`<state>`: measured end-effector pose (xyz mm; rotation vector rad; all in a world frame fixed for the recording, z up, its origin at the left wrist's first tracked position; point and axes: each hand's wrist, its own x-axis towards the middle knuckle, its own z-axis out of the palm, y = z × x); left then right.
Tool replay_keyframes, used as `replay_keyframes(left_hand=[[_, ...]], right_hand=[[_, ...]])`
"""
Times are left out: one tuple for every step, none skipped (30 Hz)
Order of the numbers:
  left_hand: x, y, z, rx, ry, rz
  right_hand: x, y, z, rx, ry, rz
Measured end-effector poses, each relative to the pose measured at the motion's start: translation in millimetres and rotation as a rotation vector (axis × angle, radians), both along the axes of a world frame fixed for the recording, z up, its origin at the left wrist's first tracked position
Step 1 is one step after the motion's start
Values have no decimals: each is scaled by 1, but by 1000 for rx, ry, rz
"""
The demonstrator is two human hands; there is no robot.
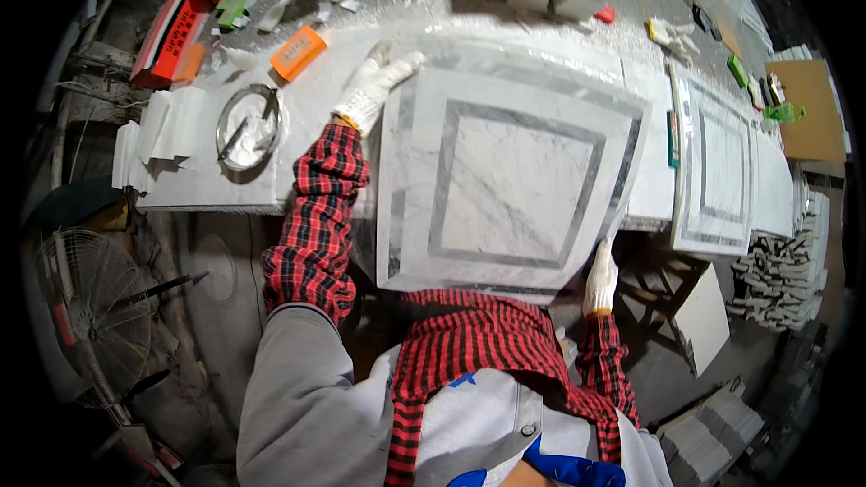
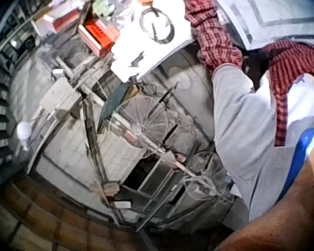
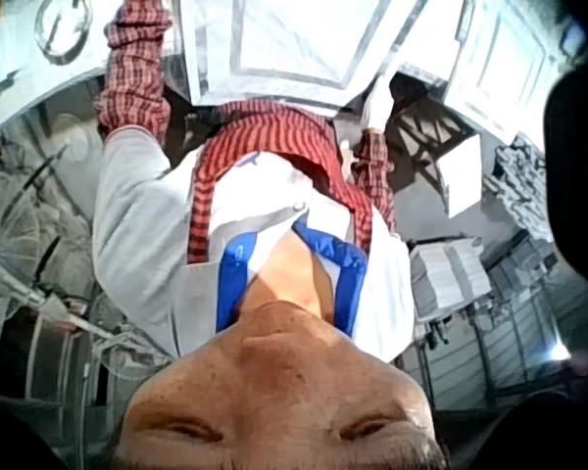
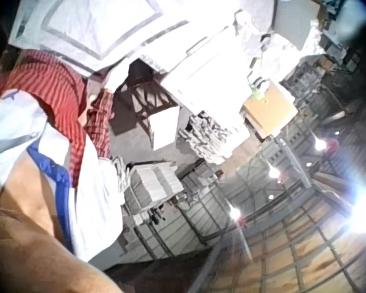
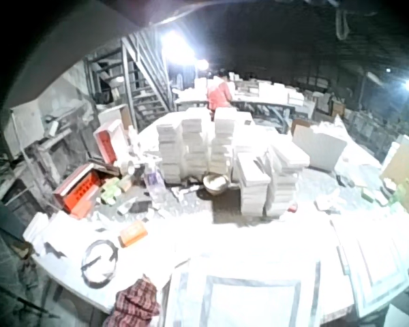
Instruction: The person uses a small metal scraper to smooth the edges of a white ceramic tile, then applies a white paste from a metal bowl to the edges and corners. They repeat this process on multiple tiles, flipping them over and stacking them on the table.
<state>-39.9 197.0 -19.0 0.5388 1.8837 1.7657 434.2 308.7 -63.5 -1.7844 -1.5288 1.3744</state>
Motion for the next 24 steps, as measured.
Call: replay_keyframes(left_hand=[[12, -12, 12, 45, -148, -149], [21, -23, 11, 32, -209, -210], [23, -32, 9, 20, -268, -280], [26, -41, 6, 8, -328, -348], [30, -48, 3, -11, -365, -366], [35, -53, 0, -10, -377, -365], [42, -60, -2, -8, -389, -363], [46, -64, -2, -4, -398, -355], [51, -63, -4, -18, -315, -310], [55, -62, -3, -37, -300, -282], [60, -59, 6, -54, -282, -256], [65, -57, 11, -70, -265, -231], [68, -57, 13, -78, -252, -214], [70, -57, 15, -76, -238, -206], [72, -58, 16, -74, -225, -199], [73, -57, 17, -72, -212, -192], [72, -57, 15, -60, -208, -177], [71, -57, 8, -49, -205, -163], [70, -57, 1, -37, -203, -149], [67, -56, -8, -54, -185, -91], [64, -56, -16, -73, -168, -33], [62, -57, -22, -93, -151, 26], [66, -54, -9, -54, -170, 1], [71, -55, 16, -18, -192, -15]], right_hand=[[4, 2, -2, -44, -44, -24], [-3, 0, 5, -32, -53, -29], [-3, 1, 6, -30, -57, -25], [-2, 0, 6, -27, -60, -21], [-3, 0, 1, -4, -63, -40], [-1, 1, -6, 18, -65, -58], [1, 1, -10, 41, -68, -75], [0, 1, -8, 12, -73, -75], [1, 2, -5, -18, -77, -74], [0, 2, -2, -48, -82, -72], [-9, -3, 8, -45, -20, -112], [-9, -3, 9, -61, -22, -116], [-8, -3, 10, -77, -24, -120], [-7, -3, 12, -90, -24, -125], [-7, -2, 11, -86, -13, -121], [-6, -2, 10, -81, -2, -118], [-9, -2, 13, -78, 4, -116], [-12, -2, 17, -75, 10, -116], [-15, -3, 22, -75, 9, -119], [-16, -3, 25, -62, 19, -113], [-18, -3, 27, -51, 29, -106], [-18, 2, 28, -58, 20, -81], [-15, 7, 28, -63, 10, -68], [-21, 7, 41, -82, 17, -54]])
